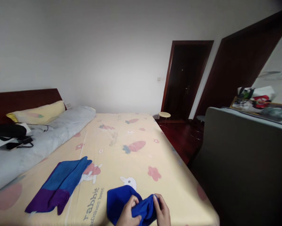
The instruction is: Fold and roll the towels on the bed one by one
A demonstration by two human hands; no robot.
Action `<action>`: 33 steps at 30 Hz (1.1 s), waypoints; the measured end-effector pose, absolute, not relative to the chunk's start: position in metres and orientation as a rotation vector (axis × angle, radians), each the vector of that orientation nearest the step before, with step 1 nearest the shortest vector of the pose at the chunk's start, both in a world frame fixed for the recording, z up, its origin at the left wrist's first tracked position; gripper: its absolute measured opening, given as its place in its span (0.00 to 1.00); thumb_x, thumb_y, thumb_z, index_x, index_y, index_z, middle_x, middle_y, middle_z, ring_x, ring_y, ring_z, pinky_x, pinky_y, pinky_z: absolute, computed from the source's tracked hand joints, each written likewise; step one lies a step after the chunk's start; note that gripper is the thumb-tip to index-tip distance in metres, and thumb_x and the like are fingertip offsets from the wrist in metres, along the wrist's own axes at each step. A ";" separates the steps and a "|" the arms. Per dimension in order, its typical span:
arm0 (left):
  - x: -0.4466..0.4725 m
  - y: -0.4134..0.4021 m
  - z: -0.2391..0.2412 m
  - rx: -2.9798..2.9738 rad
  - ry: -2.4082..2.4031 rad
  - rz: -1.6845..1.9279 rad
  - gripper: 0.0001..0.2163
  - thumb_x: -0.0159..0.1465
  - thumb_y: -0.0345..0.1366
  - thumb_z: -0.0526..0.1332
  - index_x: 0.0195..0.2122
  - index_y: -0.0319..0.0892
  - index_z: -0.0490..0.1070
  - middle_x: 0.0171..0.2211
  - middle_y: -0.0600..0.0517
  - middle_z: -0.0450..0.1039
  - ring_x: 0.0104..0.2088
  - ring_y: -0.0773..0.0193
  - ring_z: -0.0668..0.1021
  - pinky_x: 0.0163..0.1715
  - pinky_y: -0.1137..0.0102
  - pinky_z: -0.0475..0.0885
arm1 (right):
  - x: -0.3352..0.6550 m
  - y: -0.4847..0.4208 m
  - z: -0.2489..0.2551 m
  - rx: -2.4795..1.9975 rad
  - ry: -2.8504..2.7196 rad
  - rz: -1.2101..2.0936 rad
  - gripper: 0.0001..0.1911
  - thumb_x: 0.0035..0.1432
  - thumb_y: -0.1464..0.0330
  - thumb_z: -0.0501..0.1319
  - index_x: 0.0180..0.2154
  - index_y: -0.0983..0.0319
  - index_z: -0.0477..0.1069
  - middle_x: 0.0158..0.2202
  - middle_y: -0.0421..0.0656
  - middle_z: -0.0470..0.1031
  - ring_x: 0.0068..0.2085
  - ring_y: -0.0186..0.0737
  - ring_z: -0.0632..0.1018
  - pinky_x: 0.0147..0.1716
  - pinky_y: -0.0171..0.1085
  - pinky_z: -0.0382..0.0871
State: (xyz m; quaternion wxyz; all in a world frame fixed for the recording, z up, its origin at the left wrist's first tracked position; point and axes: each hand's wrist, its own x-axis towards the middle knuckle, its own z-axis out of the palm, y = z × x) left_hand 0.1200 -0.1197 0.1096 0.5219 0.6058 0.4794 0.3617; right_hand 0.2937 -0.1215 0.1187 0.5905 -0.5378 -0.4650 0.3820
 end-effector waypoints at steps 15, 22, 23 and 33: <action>0.049 -0.096 0.066 1.214 1.713 1.303 0.08 0.42 0.33 0.57 0.25 0.46 0.71 0.26 0.52 0.75 0.33 0.57 0.78 0.39 0.66 0.72 | 0.334 -0.124 0.130 -1.357 -1.302 0.840 0.22 0.51 0.47 0.60 0.26 0.61 0.73 0.24 0.40 0.74 0.30 0.40 0.75 0.32 0.32 0.70; 0.007 -0.102 0.143 0.891 1.558 1.525 0.12 0.41 0.39 0.63 0.29 0.46 0.70 0.26 0.56 0.74 0.33 0.57 0.77 0.33 0.68 0.72 | 0.363 -0.124 0.152 -1.397 -1.059 0.558 0.25 0.44 0.45 0.63 0.27 0.60 0.76 0.29 0.44 0.79 0.34 0.46 0.78 0.35 0.37 0.74; 0.005 -0.102 0.153 0.930 1.559 1.518 0.12 0.41 0.39 0.64 0.28 0.46 0.68 0.23 0.58 0.71 0.30 0.59 0.76 0.30 0.70 0.70 | 0.364 -0.124 0.155 -1.393 -1.035 0.525 0.25 0.43 0.45 0.63 0.27 0.60 0.76 0.29 0.45 0.79 0.34 0.47 0.78 0.35 0.37 0.75; -0.040 -0.086 0.224 1.386 1.633 1.479 0.12 0.42 0.41 0.62 0.27 0.46 0.66 0.26 0.57 0.68 0.32 0.59 0.72 0.34 0.69 0.67 | 0.398 -0.110 0.222 -1.300 -1.697 0.627 0.12 0.51 0.56 0.64 0.29 0.58 0.76 0.26 0.41 0.75 0.31 0.41 0.75 0.32 0.36 0.69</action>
